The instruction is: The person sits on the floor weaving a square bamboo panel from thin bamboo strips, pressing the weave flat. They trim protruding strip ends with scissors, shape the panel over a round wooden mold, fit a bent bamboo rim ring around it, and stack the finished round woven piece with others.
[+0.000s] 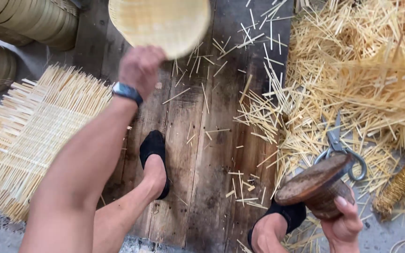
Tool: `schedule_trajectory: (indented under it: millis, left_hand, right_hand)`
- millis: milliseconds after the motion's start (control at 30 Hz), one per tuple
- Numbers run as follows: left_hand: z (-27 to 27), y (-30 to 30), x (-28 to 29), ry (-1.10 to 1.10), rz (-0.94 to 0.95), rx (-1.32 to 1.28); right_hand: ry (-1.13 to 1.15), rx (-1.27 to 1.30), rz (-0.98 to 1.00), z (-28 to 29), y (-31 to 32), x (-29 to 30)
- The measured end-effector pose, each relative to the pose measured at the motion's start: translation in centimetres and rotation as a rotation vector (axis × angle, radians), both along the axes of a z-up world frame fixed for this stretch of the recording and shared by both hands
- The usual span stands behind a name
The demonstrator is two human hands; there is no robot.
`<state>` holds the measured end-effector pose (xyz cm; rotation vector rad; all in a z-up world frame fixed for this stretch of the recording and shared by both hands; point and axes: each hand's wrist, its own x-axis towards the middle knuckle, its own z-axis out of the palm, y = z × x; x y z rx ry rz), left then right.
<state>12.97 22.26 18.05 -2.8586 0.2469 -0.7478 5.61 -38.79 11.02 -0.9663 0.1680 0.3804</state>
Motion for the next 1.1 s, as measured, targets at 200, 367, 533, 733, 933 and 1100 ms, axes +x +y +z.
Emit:
schedule_trajectory:
  millis: [200,367,533,733,933,1100]
  left_hand:
    - [0.3,5.4,5.0,0.161,0.324,-0.186]
    - [-1.3,6.7,5.7,0.256,0.389,-0.363]
    - [0.2,6.4,5.2,0.346,0.367,-0.469]
    - [-1.1,6.8,5.5,0.315,0.349,-0.528]
    - [-5.6,-10.7,-2.2,0.284,0.215,-0.9]
    - [-17.7,-24.1,-12.5,0.698,0.722,-2.059]
  right_hand:
    - [0.015,-0.093,-0.082,-1.2,-0.7,-0.2]
    - [0.103,-0.242,-0.135,-3.9,-2.7,-0.3]
    - [0.054,-0.193,-0.101,-3.6,-1.1,0.0]
    - [0.062,-0.129,0.032,-1.5,3.4,1.2]
    - [0.152,0.087,0.28,-2.4,8.5,2.3]
    - [0.277,0.203,0.352,-0.7,13.7,3.2]
